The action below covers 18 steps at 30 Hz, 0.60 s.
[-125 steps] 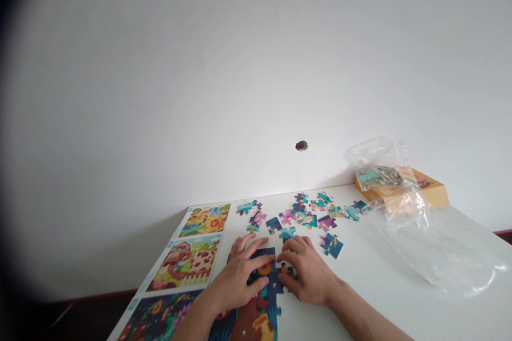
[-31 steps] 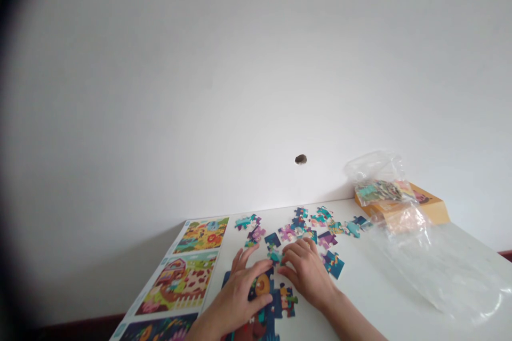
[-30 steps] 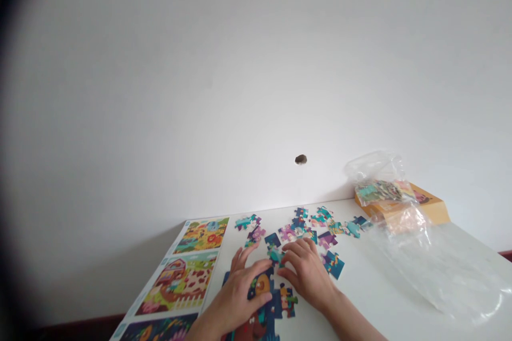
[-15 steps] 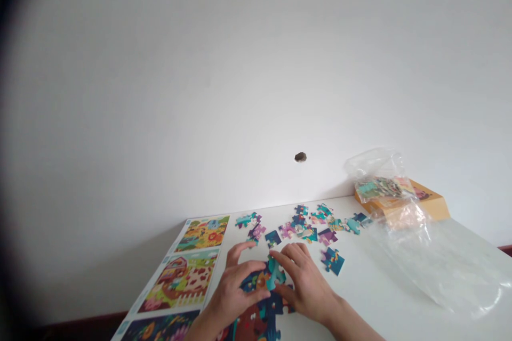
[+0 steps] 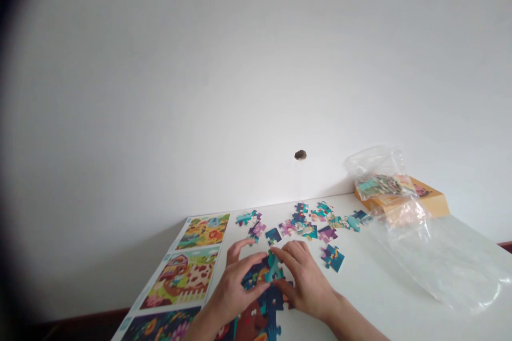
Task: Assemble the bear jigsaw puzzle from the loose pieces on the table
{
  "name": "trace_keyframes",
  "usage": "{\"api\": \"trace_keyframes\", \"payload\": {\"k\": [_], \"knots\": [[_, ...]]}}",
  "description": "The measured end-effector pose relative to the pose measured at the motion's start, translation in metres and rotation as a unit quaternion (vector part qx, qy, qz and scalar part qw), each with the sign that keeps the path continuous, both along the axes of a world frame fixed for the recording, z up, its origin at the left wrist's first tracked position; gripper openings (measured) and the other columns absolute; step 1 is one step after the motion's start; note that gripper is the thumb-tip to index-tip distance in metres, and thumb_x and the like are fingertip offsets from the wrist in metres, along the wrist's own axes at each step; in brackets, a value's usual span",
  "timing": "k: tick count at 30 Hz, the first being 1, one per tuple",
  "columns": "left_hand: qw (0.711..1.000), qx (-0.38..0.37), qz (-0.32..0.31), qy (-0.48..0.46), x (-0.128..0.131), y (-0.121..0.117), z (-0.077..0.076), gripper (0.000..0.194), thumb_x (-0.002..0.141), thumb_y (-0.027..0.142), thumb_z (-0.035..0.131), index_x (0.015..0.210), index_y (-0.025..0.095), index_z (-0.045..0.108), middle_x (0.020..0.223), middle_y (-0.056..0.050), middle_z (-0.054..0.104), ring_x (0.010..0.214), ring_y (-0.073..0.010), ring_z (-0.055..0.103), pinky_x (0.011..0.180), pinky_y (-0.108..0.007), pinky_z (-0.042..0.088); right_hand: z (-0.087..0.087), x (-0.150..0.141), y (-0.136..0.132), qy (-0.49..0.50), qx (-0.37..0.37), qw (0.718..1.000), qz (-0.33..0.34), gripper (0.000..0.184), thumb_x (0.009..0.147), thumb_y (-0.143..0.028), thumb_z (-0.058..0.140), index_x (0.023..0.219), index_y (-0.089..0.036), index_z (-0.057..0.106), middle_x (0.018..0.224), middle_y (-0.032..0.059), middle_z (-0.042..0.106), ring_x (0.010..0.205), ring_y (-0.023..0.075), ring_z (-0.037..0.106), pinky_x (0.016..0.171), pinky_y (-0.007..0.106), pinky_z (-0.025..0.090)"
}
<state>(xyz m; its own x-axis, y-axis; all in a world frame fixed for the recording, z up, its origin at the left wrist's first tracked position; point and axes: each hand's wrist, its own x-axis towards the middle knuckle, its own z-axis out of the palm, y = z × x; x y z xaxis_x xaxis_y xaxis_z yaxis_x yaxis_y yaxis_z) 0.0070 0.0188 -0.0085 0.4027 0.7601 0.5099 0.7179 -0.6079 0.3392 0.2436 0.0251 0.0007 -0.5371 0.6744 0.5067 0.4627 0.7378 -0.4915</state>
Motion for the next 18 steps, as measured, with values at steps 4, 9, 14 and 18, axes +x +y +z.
{"api": "trace_keyframes", "payload": {"k": [4, 9, 14, 18], "knots": [[1.000, 0.003, 0.004, -0.002, 0.0006, 0.0017, -0.0002, 0.047, 0.074, 0.024, 0.075, 0.120, 0.024, 0.065, 0.126, -0.012, 0.060, 0.130, -0.0346, 0.044, 0.107, -0.050, 0.045, 0.0025, 0.0005, -0.0005, -0.008, 0.006, 1.000, -0.007, 0.052, 0.090, -0.029, 0.058, 0.139, -0.023, 0.044, 0.112, 0.0112, 0.058, 0.102, 0.0260, 0.053, 0.092, 0.043, 0.042], [1.000, -0.004, 0.015, -0.003, 0.0016, 0.0011, -0.0004, 0.052, 0.074, 0.020, 0.075, 0.124, 0.026, 0.063, 0.128, -0.010, 0.060, 0.131, -0.0329, 0.043, 0.106, -0.047, 0.046, 0.0036, 0.0007, 0.0014, -0.020, 0.003, 0.999, -0.031, 0.043, 0.087, -0.027, 0.060, 0.130, -0.023, 0.052, 0.109, 0.0090, 0.060, 0.101, 0.0247, 0.055, 0.091, 0.040, 0.043], [1.000, -0.012, 0.020, 0.002, 0.0014, 0.0014, 0.0003, 0.050, 0.077, 0.021, 0.073, 0.126, 0.028, 0.061, 0.128, -0.006, 0.063, 0.132, -0.0309, 0.043, 0.107, -0.046, 0.045, -0.0010, 0.0034, 0.0045, -0.024, 0.004, 0.998, -0.061, 0.039, 0.087, -0.030, 0.062, 0.124, -0.023, 0.054, 0.110, 0.0099, 0.059, 0.103, 0.0263, 0.054, 0.091, 0.041, 0.043], [0.999, -0.029, 0.019, 0.001, 0.0013, 0.0012, 0.0022, 0.051, 0.079, 0.020, 0.072, 0.127, 0.028, 0.060, 0.127, -0.004, 0.064, 0.133, -0.0304, 0.041, 0.108, -0.046, 0.043, -0.0048, 0.0055, 0.0068, -0.017, 0.009, 0.995, -0.095, 0.040, 0.087, -0.032, 0.063, 0.125, -0.023, 0.053, 0.114, 0.0107, 0.059, 0.108, 0.0278, 0.054, 0.092, 0.043, 0.044]]}}
